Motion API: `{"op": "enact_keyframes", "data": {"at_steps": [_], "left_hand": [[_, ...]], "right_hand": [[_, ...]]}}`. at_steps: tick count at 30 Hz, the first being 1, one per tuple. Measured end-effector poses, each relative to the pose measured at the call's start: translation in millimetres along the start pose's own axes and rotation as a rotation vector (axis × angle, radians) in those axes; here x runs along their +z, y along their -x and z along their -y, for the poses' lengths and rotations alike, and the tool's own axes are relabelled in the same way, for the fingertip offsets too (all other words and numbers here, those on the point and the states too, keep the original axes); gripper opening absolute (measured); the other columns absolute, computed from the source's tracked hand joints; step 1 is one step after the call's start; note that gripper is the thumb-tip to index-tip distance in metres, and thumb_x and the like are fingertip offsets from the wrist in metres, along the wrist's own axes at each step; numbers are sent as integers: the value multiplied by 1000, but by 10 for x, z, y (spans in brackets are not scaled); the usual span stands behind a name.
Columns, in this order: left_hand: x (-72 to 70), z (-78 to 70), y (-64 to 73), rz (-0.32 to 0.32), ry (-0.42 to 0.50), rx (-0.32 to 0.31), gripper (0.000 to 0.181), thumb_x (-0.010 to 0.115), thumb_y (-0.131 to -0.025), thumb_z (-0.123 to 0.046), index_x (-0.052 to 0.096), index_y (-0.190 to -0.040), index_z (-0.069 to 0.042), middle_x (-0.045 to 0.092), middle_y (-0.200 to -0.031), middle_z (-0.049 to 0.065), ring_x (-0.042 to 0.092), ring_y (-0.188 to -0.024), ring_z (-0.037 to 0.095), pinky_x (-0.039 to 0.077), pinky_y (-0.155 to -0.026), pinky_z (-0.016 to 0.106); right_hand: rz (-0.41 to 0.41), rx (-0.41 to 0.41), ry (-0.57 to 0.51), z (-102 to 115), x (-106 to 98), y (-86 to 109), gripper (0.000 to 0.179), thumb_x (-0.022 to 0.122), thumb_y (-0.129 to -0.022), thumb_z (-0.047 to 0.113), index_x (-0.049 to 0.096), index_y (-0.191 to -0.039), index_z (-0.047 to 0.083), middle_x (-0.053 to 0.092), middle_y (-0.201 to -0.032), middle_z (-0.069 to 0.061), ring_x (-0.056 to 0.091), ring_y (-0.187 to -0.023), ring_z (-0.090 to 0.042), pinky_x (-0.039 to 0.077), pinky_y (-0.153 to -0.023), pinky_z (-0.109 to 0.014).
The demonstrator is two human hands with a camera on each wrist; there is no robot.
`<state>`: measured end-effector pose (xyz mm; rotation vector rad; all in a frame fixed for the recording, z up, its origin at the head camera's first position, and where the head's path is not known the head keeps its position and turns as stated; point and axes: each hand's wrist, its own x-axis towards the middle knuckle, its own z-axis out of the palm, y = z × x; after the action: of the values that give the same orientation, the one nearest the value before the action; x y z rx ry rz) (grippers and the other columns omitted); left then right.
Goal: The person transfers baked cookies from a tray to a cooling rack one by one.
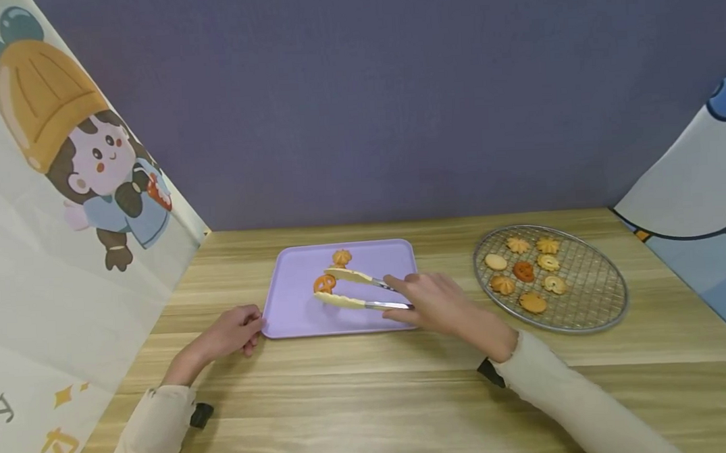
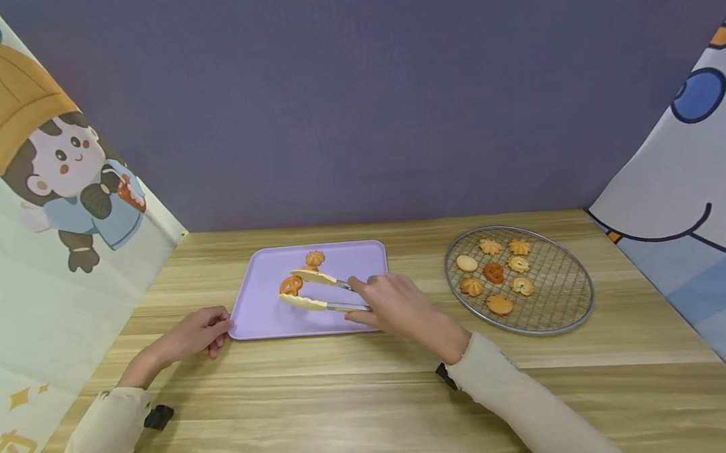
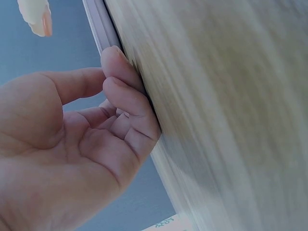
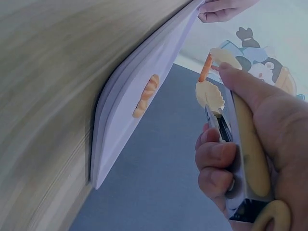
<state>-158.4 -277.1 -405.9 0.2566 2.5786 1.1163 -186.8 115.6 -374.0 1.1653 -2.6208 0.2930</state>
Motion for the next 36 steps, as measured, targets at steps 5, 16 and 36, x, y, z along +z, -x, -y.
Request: {"op": "enact_keyframes", "data": {"at_steps": [5, 16, 36], "left_hand": [[7, -6, 3, 0, 14, -10, 19, 48, -104, -8, 53, -88, 1, 55, -70, 8, 57, -58, 19, 49, -52, 28], [16, 2, -8, 3, 29, -7, 20, 49, -104, -10, 53, -88, 1, 55, -71, 8, 57, -59, 19, 49, -52, 28], [0, 20, 10, 12, 39, -5, 19, 48, -104, -10, 53, -89, 2, 55, -71, 8, 57, -59, 19, 50, -52, 28]], "right_hand": [[-27, -32, 16, -40, -34, 105, 57, 72, -88, 48, 65, -125, 5, 60, -66, -1, 37, -44, -4, 31, -39, -19], [-80, -33, 31, -81, -185, 386, 57, 73, -87, 48, 65, -126, 8, 59, -68, 0, 34, -44, -2, 30, -40, -19], [-259, 5, 74, -245, -456, 1115, 59, 77, -82, 46, 67, -127, 9, 74, -86, -11, 43, -44, 4, 30, -39, -12]]}}
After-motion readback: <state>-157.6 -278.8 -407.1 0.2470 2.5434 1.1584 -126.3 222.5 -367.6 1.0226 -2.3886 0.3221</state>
